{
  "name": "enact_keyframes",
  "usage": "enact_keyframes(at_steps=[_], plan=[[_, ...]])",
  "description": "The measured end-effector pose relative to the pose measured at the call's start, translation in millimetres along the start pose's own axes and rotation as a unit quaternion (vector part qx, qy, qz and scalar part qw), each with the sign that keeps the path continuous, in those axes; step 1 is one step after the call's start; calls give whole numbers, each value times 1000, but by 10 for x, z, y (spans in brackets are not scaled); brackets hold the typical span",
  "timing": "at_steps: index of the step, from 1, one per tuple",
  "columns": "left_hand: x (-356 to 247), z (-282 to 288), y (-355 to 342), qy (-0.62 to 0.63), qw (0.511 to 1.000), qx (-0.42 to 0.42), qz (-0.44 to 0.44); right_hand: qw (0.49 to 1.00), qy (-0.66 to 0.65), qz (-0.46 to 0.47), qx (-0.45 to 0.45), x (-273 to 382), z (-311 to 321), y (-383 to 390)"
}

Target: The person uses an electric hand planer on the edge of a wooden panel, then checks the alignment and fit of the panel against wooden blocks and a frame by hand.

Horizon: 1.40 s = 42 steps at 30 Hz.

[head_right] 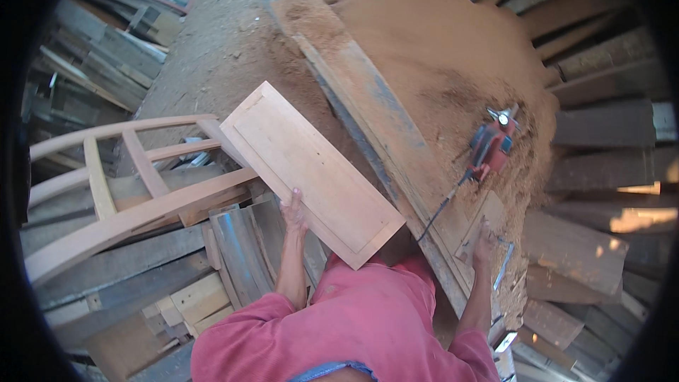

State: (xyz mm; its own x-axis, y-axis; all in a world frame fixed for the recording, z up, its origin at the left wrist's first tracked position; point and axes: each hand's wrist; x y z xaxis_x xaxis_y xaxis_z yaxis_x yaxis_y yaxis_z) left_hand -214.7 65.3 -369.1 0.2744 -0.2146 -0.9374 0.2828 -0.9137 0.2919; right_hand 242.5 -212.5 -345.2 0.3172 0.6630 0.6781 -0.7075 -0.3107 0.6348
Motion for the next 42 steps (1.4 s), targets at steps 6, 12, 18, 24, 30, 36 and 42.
enact_keyframes(at_steps=[6,12,18,24,30,36,42], plan=[[-659,59,-134,21,991,-60,-114,966,-74,40,243,1035,-735,280],[-1404,-659,-101,110,963,-70,-235,821,-351,-78,443,1768,-1552,679],[-1532,-1191,-112,68,935,-16,-349,822,-337,17,458,2214,-2007,970],[-1425,-1535,333,-134,922,97,-350,865,-289,57,407,1842,-2082,768],[-1596,-1835,811,-139,871,241,-405,856,-319,31,405,1556,-1872,736],[-1699,-1931,1118,-185,817,308,-451,876,-286,20,387,1498,-1683,681],[-1931,-1950,1503,-201,768,405,-454,882,-300,16,364,1383,-1508,617]])
Point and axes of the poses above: each hand's wrist, its own y-axis away from the middle knuckle, its own z-axis out of the back of the hand, x = y × z, and after that the axes turned 9 degrees about -z, right-handed
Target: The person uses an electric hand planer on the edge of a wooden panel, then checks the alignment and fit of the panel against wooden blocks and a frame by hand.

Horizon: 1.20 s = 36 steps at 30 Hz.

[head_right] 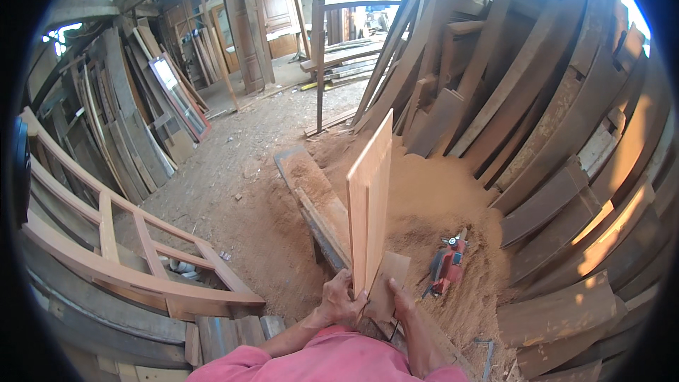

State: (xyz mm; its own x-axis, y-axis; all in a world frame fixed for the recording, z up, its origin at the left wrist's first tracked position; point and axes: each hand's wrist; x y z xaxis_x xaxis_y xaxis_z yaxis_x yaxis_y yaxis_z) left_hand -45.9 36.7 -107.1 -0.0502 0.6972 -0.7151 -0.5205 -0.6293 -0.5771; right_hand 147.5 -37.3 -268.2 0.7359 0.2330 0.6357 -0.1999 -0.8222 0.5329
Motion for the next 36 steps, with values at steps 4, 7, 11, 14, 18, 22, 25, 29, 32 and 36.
enact_keyframes(at_steps=[4,7,11,14,18,22,25,29,32,36], plan=[[-3,-40,94,-60,997,21,-50,999,11,-37,8,34,53,87],[-32,-86,122,-60,995,27,-71,999,43,-6,6,42,89,88],[-35,-125,135,-56,996,36,-61,999,39,-10,4,55,89,147],[-25,-136,122,-59,995,43,-63,999,38,-10,5,30,127,118],[-9,-128,131,-34,997,40,-50,999,40,-3,15,58,77,189],[1,-149,131,-27,997,46,-48,999,32,0,-6,63,82,194],[36,-174,131,-19,998,39,-56,999,28,0,-39,65,51,206],[28,-148,104,-23,996,60,-66,999,15,-3,-44,60,17,211],[45,-155,103,-20,995,79,-63,999,30,2,-28,91,12,262],[56,-66,67,34,988,105,-104,997,76,1,-15,89,107,222]])
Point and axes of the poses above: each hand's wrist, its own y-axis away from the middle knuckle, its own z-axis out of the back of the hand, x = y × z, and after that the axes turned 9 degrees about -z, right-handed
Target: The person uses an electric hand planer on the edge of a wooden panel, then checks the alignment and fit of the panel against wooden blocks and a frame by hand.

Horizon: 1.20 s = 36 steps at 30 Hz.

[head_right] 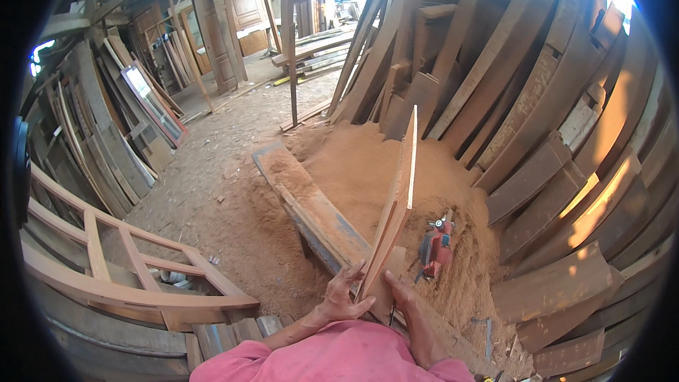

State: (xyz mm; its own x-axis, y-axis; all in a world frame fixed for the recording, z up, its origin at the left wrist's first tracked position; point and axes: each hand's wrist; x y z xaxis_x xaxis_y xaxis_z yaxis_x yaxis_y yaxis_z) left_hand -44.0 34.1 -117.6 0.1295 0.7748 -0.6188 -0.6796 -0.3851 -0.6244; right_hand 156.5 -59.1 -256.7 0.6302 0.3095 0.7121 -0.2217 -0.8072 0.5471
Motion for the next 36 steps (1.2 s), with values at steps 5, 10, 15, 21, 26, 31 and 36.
enact_keyframes(at_steps=[5,10,15,21,26,31,36], plan=[[62,158,-470,154,984,-22,-92,1000,8,3,-9,-26,26,-19],[591,-54,-1456,233,965,-110,-51,999,-12,-34,-29,-19,-1,13],[1039,101,-2159,549,835,-30,-25,999,-16,27,38,-128,-242,-66],[1561,164,-2284,637,745,161,-110,999,28,17,-8,-150,-81,-77],[1617,380,-1990,533,838,-119,14,990,94,38,-102,-16,111,5],[1491,725,-2038,429,859,-278,31,966,108,191,-135,661,180,503],[1026,588,-1979,222,905,-362,28,904,192,353,-148,2008,-319,1661]])
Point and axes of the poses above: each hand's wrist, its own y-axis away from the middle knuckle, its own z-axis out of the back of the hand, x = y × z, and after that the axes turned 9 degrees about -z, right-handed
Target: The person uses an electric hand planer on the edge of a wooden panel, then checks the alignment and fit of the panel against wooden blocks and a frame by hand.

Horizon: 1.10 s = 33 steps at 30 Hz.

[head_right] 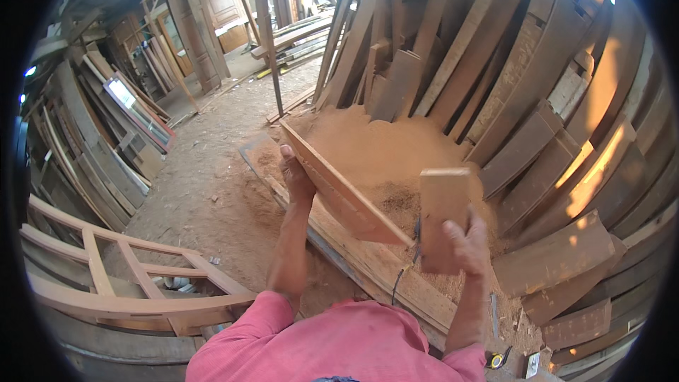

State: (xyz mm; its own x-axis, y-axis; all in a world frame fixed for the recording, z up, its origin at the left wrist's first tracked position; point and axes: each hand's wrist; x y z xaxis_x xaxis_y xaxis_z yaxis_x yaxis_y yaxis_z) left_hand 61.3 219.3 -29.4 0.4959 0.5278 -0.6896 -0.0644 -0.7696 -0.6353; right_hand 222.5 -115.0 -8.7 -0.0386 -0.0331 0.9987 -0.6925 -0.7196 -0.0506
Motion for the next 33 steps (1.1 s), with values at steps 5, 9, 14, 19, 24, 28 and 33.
enact_keyframes(at_steps=[5,9,14,19,24,28,33], plan=[[-151,14,114,58,998,31,-5,992,11,124,17,1183,89,332],[-274,-71,109,-26,990,15,-141,981,133,137,39,1601,116,541],[-970,-326,173,-62,964,106,-236,936,324,134,26,1821,67,656],[-1070,-262,244,-76,938,192,-280,858,475,189,48,1999,258,708],[-1280,-270,248,-27,930,305,-201,835,523,165,45,2010,308,783],[-1427,-297,95,-29,894,403,-193,867,473,157,20,1923,282,804],[-1521,-469,216,80,884,450,-103,846,501,182,6,1998,168,806]])
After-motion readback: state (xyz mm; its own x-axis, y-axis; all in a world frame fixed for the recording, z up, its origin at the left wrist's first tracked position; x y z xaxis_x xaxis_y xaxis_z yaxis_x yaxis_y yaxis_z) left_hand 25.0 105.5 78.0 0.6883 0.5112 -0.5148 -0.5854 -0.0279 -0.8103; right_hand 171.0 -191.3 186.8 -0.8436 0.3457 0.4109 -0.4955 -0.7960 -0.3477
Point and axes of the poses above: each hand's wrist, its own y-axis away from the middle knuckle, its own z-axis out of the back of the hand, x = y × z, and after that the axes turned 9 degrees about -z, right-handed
